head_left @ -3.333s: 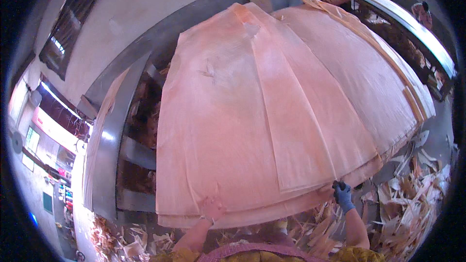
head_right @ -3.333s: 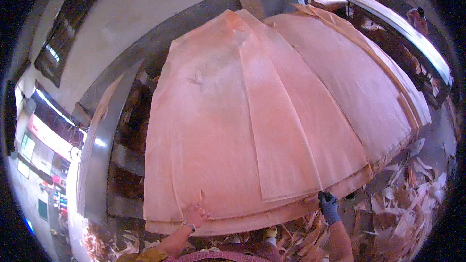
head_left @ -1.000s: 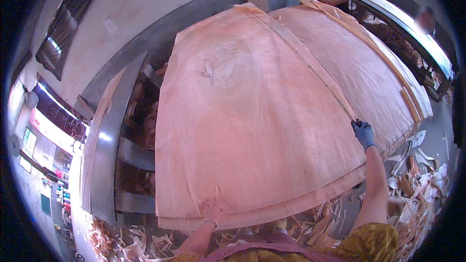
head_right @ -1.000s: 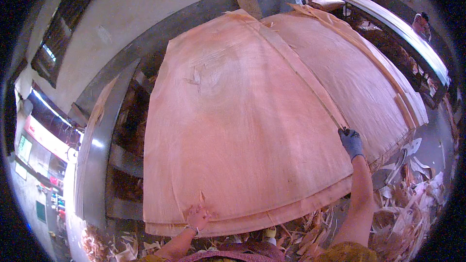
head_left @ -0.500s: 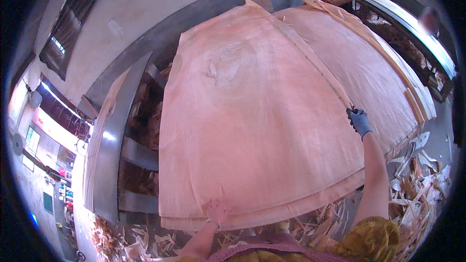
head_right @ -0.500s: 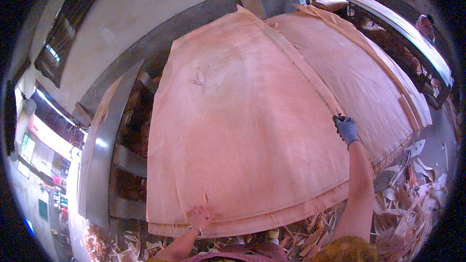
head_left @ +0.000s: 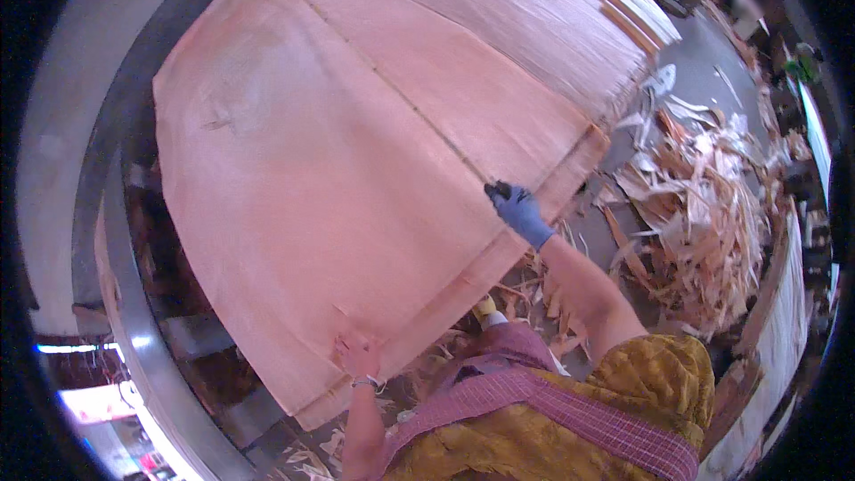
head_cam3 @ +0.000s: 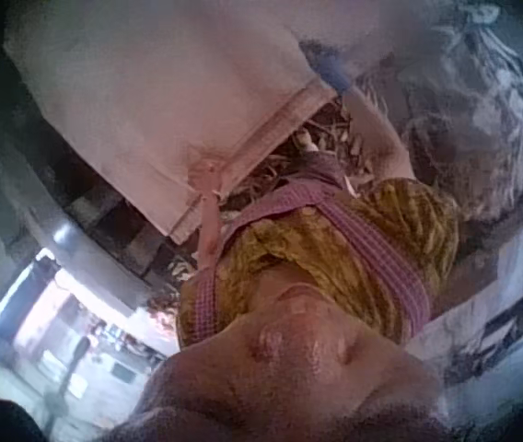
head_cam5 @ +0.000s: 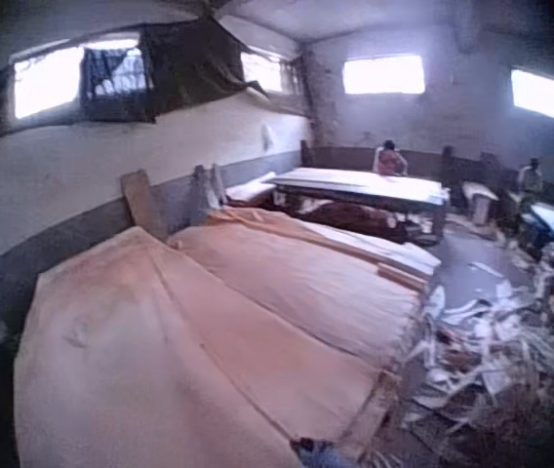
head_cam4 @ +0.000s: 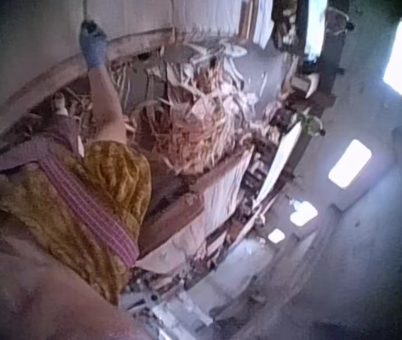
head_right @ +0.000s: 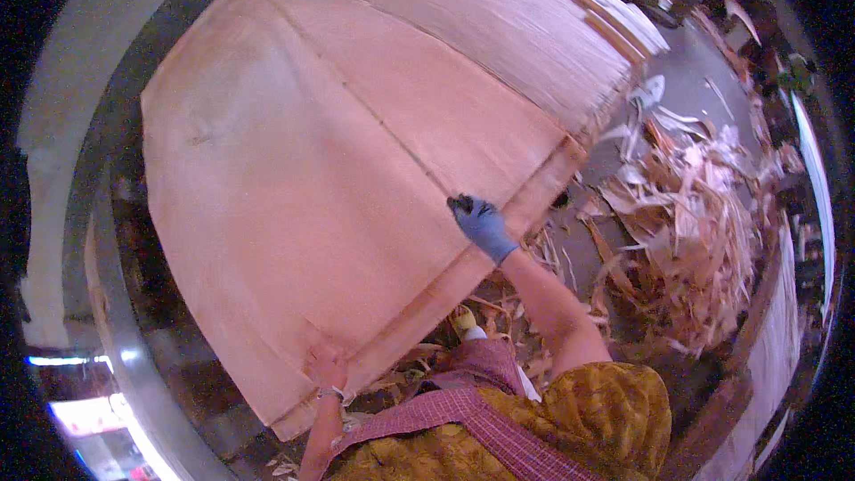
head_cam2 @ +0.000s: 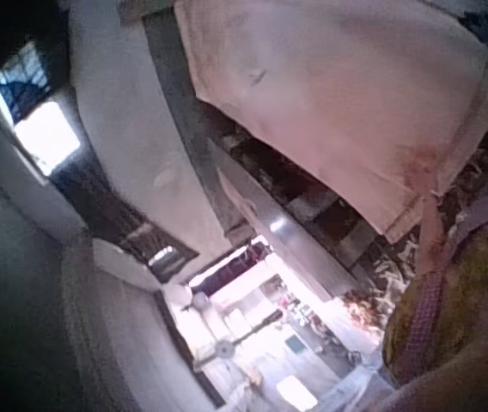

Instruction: The person trims and aligns thin sheets of wood veneer on a metal table using a small hand-held blade, then stacks the completed sheets onto a large pile.

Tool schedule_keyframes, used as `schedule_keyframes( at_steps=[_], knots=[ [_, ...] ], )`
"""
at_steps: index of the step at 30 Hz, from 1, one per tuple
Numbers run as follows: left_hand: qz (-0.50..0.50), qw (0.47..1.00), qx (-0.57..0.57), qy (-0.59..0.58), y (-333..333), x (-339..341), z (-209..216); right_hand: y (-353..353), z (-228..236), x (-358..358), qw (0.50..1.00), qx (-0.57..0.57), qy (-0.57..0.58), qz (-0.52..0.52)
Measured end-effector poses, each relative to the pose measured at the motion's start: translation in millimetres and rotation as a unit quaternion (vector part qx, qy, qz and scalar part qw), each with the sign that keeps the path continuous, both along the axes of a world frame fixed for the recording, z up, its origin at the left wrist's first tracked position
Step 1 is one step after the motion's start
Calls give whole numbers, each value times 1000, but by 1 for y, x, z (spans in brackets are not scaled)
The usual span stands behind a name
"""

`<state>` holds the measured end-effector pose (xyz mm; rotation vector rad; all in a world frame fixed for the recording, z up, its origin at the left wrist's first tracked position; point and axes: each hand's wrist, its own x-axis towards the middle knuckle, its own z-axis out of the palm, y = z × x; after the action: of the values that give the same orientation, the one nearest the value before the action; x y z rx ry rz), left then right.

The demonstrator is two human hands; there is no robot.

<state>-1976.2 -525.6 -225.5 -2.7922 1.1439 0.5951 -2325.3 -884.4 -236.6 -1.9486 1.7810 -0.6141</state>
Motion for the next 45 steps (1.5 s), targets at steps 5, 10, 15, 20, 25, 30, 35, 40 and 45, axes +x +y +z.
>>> schedule_keyframes(
  at_steps=[5, 10, 15, 20, 25, 30, 35, 40, 45],
  knots=[
    [-51, 986, -99, -124, 35, 11, -22, 66, 26, 10, 991, 116, -63, -24],
    [-152, 981, -61, -99, 65, -6, -16, 109, 5, 45, 997, 39, -60, -10],
    [-219, 964, -140, -57, 90, 33, -25, 149, 40, 92, 996, 42, -77, -20],
    [-105, 957, -259, 81, 181, 61, 30, 227, 53, 150, 925, 252, -274, -78],
    [29, 975, -200, 93, 342, 96, 45, 268, 55, 232, 883, 259, -389, -46],
    [396, 904, -142, 78, 584, 104, -80, 353, 27, 399, 852, 316, -418, 3],
    [635, 740, -112, 195, 726, 39, -115, 458, 53, 539, 813, 367, -446, 73],
    [692, 681, -109, 215, 838, 50, -117, 552, 20, 633, 827, 339, -442, 75],
    [688, 693, -165, 140, 955, 131, -95, 628, 1, 660, 873, 313, -374, 10]
  ],
)
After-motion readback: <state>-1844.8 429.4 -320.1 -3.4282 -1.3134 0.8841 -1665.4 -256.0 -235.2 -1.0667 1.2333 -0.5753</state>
